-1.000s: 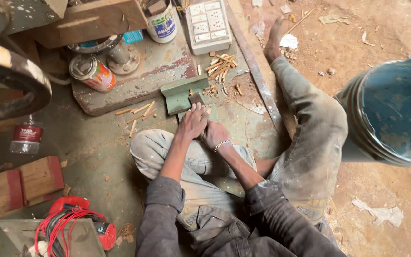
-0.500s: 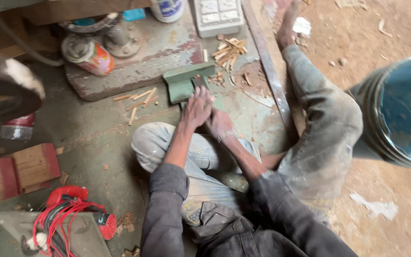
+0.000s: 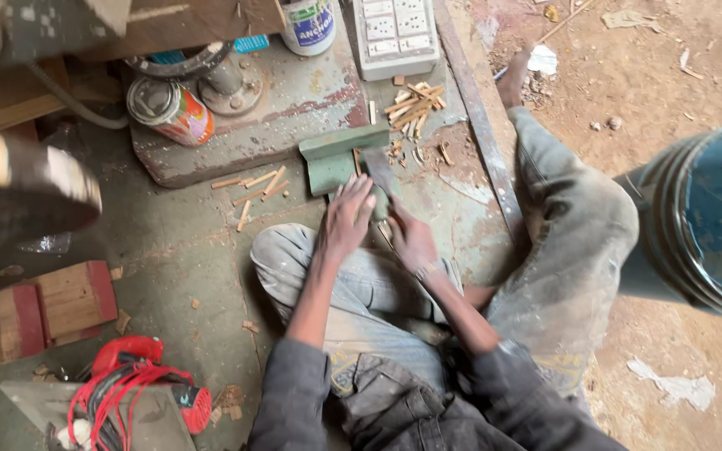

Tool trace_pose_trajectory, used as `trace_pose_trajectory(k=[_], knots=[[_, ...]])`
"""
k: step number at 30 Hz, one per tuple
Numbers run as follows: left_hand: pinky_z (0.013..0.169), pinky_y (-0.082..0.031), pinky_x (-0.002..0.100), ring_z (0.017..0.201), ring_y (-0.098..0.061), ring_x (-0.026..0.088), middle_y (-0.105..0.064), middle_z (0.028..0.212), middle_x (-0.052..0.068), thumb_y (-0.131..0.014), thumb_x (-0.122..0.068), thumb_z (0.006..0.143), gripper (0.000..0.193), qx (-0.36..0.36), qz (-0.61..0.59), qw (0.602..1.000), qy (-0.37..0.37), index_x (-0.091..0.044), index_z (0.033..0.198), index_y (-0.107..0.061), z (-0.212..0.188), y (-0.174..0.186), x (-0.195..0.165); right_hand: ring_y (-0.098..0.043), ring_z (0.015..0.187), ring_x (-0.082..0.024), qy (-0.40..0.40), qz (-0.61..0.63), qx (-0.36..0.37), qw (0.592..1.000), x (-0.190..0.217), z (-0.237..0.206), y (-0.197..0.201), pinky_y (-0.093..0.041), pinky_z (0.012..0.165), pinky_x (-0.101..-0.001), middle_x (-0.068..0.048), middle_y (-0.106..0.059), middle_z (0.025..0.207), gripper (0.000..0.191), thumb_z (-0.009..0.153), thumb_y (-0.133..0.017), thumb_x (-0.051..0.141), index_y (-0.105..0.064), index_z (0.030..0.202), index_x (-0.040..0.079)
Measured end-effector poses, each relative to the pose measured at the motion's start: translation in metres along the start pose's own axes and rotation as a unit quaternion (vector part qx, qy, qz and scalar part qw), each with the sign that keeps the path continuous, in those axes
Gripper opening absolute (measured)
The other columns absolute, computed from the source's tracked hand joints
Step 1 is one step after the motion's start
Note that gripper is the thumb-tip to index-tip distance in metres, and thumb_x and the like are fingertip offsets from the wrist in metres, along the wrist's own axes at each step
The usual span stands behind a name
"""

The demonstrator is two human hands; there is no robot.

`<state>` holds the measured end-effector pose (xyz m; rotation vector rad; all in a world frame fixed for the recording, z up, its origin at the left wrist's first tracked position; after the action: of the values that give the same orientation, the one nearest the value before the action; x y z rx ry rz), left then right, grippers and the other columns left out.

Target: The person sits cross-legged on the floor and uses a chisel to shave and split small wooden sticks against a green block, working one piece at a time and setting finished sticks aside with the growing pile of shaved pieces.

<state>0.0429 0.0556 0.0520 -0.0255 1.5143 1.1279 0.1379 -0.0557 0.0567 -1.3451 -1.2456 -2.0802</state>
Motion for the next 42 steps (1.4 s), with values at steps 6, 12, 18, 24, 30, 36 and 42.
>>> trace_pose_trajectory(k=[6, 12, 18, 24, 30, 36, 42], knots=[[0.124, -0.03, 0.049, 0.148, -0.042, 0.039, -0.051, 0.154, 0.021, -0.047, -0.03, 0.108, 0.047, -0.018, 0.013, 0.999, -0.03, -0.002, 0.144, -0.058, -0.015, 0.002, -0.005, -0.07, 0.076, -0.044, -0.157, -0.088, 0.142, 0.973, -0.024, -0.033, -0.003, -0.055, 0.074, -0.0496, -0.028, -0.068, 0.082, 0.057, 0.098, -0.057, 0.018, -0.046, 0.154, 0.024], [0.122, -0.028, 0.05, 0.148, -0.04, 0.041, -0.047, 0.155, 0.025, -0.048, -0.033, 0.107, 0.053, 0.022, 0.024, 0.999, -0.013, 0.004, 0.144, -0.054, -0.012, -0.02, 0.011, -0.067, 0.073, -0.048, -0.124, -0.159, 0.108, 0.974, -0.013, -0.029, -0.018, -0.05, 0.067, -0.0572, -0.029, -0.067, 0.08, 0.049, 0.099, -0.056, 0.022, -0.052, 0.148, 0.019], [0.124, -0.029, 0.051, 0.149, -0.04, 0.042, -0.047, 0.154, 0.028, -0.047, -0.035, 0.108, 0.055, 0.029, 0.012, 1.0, 0.002, 0.007, 0.143, -0.053, 0.008, -0.031, 0.032, -0.066, 0.071, -0.048, -0.139, -0.162, 0.119, 0.97, -0.018, -0.012, -0.031, -0.05, 0.066, -0.0578, -0.031, -0.065, 0.077, 0.049, 0.1, -0.055, 0.022, -0.052, 0.148, 0.015], [0.124, -0.028, 0.053, 0.147, -0.041, 0.043, -0.049, 0.152, 0.029, -0.046, -0.033, 0.107, 0.054, 0.036, -0.003, 0.999, 0.0, 0.007, 0.141, -0.056, 0.014, -0.031, 0.038, -0.065, 0.069, -0.049, -0.16, -0.175, 0.124, 0.963, -0.01, -0.005, -0.03, -0.05, 0.064, -0.0578, -0.031, -0.065, 0.075, 0.052, 0.096, -0.057, 0.019, -0.051, 0.148, 0.013], [0.124, -0.028, 0.053, 0.146, -0.043, 0.044, -0.05, 0.151, 0.029, -0.046, -0.036, 0.107, 0.056, 0.036, 0.011, 0.999, -0.011, 0.009, 0.14, -0.057, 0.011, -0.032, 0.037, -0.066, 0.071, -0.049, -0.143, -0.149, 0.096, 0.974, -0.009, -0.011, -0.032, -0.051, 0.064, -0.0554, -0.031, -0.064, 0.077, 0.05, 0.094, -0.059, 0.012, -0.055, 0.144, 0.007], [0.125, -0.027, 0.051, 0.144, -0.046, 0.044, -0.052, 0.15, 0.029, -0.043, -0.037, 0.11, 0.055, 0.049, 0.069, 0.996, -0.022, 0.008, 0.139, -0.058, 0.027, -0.044, 0.052, -0.066, 0.078, -0.049, -0.119, -0.114, 0.051, 0.985, -0.025, -0.007, -0.036, -0.053, 0.066, -0.0533, -0.031, -0.065, 0.084, 0.036, 0.096, -0.061, 0.015, -0.066, 0.131, 0.007], [0.122, -0.026, 0.05, 0.143, -0.045, 0.043, -0.052, 0.149, 0.028, -0.045, -0.036, 0.106, 0.055, 0.058, 0.065, 0.996, -0.009, 0.007, 0.136, -0.061, 0.036, -0.037, 0.057, -0.067, 0.084, -0.048, -0.148, -0.103, 0.02, 0.983, -0.038, -0.013, -0.062, -0.053, 0.073, -0.0543, -0.029, -0.068, 0.091, 0.027, 0.099, -0.059, 0.015, -0.07, 0.122, 0.009]])
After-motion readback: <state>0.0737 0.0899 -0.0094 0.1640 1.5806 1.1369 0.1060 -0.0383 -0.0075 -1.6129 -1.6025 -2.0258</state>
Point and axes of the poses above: each hand's wrist, its own z-axis towards the middle knuckle, its own y-axis out of the back of the hand, x = y × z, the point moved 9 cm from there along z, towards the middle knuckle
